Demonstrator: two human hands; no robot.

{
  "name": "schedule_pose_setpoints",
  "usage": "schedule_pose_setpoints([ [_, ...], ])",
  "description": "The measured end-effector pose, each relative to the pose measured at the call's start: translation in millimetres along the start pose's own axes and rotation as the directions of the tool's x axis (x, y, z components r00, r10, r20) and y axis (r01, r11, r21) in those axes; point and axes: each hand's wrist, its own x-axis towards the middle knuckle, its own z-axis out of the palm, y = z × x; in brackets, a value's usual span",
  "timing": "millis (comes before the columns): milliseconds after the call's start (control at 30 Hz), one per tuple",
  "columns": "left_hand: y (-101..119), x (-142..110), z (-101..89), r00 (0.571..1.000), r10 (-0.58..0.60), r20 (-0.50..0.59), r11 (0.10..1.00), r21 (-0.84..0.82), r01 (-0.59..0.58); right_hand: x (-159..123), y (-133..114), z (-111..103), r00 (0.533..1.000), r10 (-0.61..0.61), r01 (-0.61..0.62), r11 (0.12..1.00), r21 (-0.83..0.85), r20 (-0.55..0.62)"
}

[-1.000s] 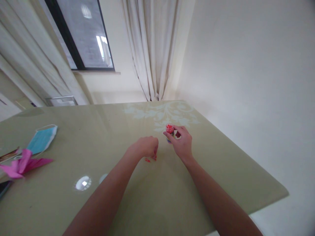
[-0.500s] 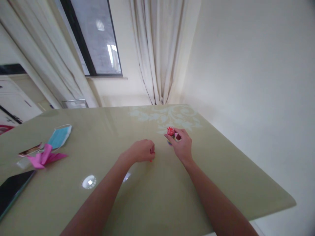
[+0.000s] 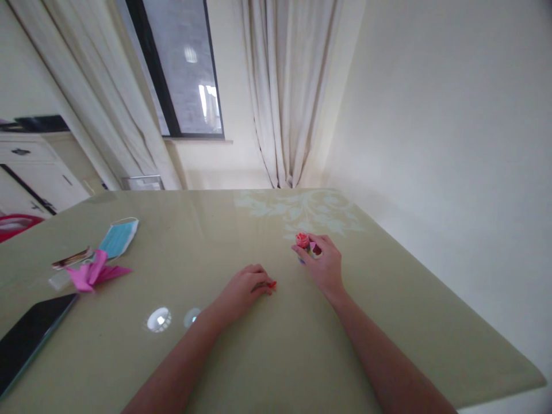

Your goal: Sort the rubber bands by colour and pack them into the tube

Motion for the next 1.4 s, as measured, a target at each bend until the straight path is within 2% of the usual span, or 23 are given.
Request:
schedule_pose_setpoints([
  [167, -1.3, 2.7, 6.0, 0.996, -0.06, -0.065, 0.998, -0.017, 0.059, -2.2, 1.0, 1.8, 1.0, -0.004, 0.004, 1.0, -0.022, 0.024],
  [300, 1.0, 1.4, 4.3, 0.998, -0.061, -0.034, 0.995, -0.075, 0.059, -3.4, 0.2, 1.3, 0.999, -0.034, 0.035, 0.999, -0.022, 0.041],
  [400, 2.7, 0.9, 6.4, 0.999, -0.039, -0.031, 0.998, -0.058, 0.037, -5.0, -1.3, -0.4, 0.994, -0.075, 0.077, 0.997, -0.026, 0.077],
  [500, 5.0, 1.8, 9.7, 0.991, -0.061, -0.122, 0.998, -0.034, 0.058, -8.2, -2.2, -1.1, 0.978, -0.15, 0.16, 0.985, -0.063, 0.146],
  [567, 7.8, 2.2, 8.2, 0.969, -0.081, -0.234, 0.994, -0.089, 0.062, -11.2, -2.9, -0.5, 0.955, -0.218, 0.24, 0.967, -0.088, 0.203],
  [667, 13.0, 1.1, 1.1, 0.894, -0.069, -0.443, 0.986, -0.167, -0.007, -16.2, -5.9, 1.8, 0.905, -0.301, 0.345, 0.933, -0.105, 0.3],
  [733, 15.9, -0.3, -2.1, 0.835, -0.024, -0.55, 0.986, -0.151, -0.071, -19.4, -9.9, 3.3, 0.877, -0.334, 0.39, 0.914, -0.106, 0.345],
  [800, 17.3, -1.6, -1.5, 0.801, 0.043, -0.597, 0.988, -0.096, -0.125, -22.5, -15.0, 4.5, 0.861, -0.355, 0.413, 0.906, -0.093, 0.365],
  [933, 17.0, -2.9, 6.0, 0.805, 0.169, -0.568, 0.983, 0.037, -0.18, -27.9, -24.5, 5.8, 0.853, -0.369, 0.415, 0.908, -0.05, 0.369],
  [1067, 14.9, -3.1, 9.0, 0.781, 0.217, -0.585, 0.974, 0.185, -0.132, -31.9, -29.1, 7.1, 0.833, -0.395, 0.442, 0.896, -0.037, 0.387],
  [1133, 13.8, -3.7, 8.6, 0.784, 0.246, -0.57, 0.96, 0.253, -0.117, -32.5, -29.5, 7.6, 0.832, -0.395, 0.444, 0.895, -0.04, 0.388],
  [1333, 17.1, -7.7, 6.9, 0.816, 0.388, -0.429, 0.89, 0.405, -0.211, -28.8, -29.3, 6.1, 0.903, -0.288, 0.312, 0.95, -0.027, 0.318],
  [1400, 20.4, -8.0, 6.8, 0.816, 0.394, -0.422, 0.887, 0.408, -0.216, -28.2, -30.7, 5.4, 0.914, -0.273, 0.289, 0.957, -0.01, 0.3],
])
